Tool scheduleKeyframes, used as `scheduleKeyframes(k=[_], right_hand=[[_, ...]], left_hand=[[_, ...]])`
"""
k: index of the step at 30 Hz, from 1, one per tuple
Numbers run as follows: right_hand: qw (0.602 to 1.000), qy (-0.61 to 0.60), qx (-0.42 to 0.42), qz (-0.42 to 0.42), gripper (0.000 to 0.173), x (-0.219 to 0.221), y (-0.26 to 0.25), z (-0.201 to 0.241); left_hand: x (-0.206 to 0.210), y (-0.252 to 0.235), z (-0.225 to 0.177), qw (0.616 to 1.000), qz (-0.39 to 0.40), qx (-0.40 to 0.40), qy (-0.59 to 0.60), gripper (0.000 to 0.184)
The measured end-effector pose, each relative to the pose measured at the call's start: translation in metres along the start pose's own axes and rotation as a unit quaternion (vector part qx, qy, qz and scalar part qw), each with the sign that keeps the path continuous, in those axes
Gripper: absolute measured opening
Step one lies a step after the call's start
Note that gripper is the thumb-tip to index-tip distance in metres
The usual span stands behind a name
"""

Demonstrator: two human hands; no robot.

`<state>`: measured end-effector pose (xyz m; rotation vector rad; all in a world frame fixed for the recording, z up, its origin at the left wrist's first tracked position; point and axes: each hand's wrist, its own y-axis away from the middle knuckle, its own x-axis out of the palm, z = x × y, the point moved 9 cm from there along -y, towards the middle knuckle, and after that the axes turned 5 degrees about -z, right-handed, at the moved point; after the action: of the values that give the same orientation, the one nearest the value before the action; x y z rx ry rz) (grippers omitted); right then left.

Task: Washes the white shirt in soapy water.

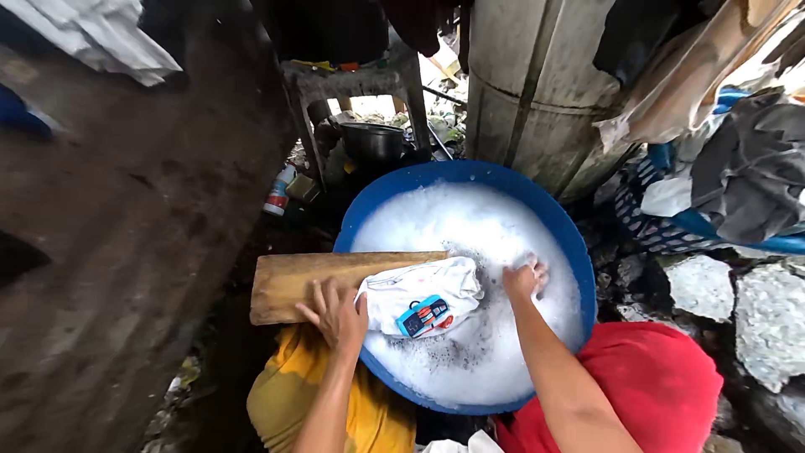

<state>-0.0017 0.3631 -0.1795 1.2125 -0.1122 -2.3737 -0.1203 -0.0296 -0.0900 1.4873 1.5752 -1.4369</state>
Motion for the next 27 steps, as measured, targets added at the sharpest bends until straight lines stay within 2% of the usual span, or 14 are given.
scheduleKeyframes(k=[2,5,8,10,13,15,19,22,25,27], right_hand=[[0.998,0.021,-0.045,-0.034,0.078,0.002,-0.024,0.01],[0.994,0.061,-0.091,-0.009,0.081,0.012,-0.056,0.035],[0.993,0.077,-0.078,0.033,0.078,0.028,-0.075,0.053],[0.988,0.135,-0.051,0.061,0.07,0.041,-0.078,0.062],[0.955,0.274,-0.002,0.11,0.057,0.056,-0.071,0.073],[0.939,0.324,0.009,0.118,0.051,0.066,-0.079,0.07],[0.914,0.37,-0.064,0.153,0.047,0.075,-0.082,0.064],[0.913,0.339,-0.091,0.208,0.044,0.074,-0.079,0.062],[0.944,0.231,-0.089,0.217,0.045,0.077,-0.087,0.055],[0.972,0.108,-0.048,0.205,0.046,0.074,-0.087,0.05]], left_hand=[[0.003,0.009,0.005,1.0,-0.024,-0.014,0.009,0.033],[0.009,0.011,0.009,0.999,-0.032,-0.029,0.017,0.035],[0.01,0.011,0.014,0.998,-0.043,-0.032,0.039,0.036],[0.01,0.011,0.016,0.997,-0.054,-0.035,0.044,0.038],[0.009,0.01,0.017,0.996,-0.067,-0.039,0.044,0.038],[0.007,0.01,0.017,0.995,-0.076,-0.04,0.047,0.038],[0.006,0.011,0.017,0.993,-0.099,-0.035,0.045,0.039],[0.006,0.013,0.018,0.993,-0.106,-0.03,0.047,0.04],[0.005,0.012,0.018,0.993,-0.095,-0.036,0.058,0.038],[0.005,0.012,0.018,0.993,-0.089,-0.038,0.064,0.036]])
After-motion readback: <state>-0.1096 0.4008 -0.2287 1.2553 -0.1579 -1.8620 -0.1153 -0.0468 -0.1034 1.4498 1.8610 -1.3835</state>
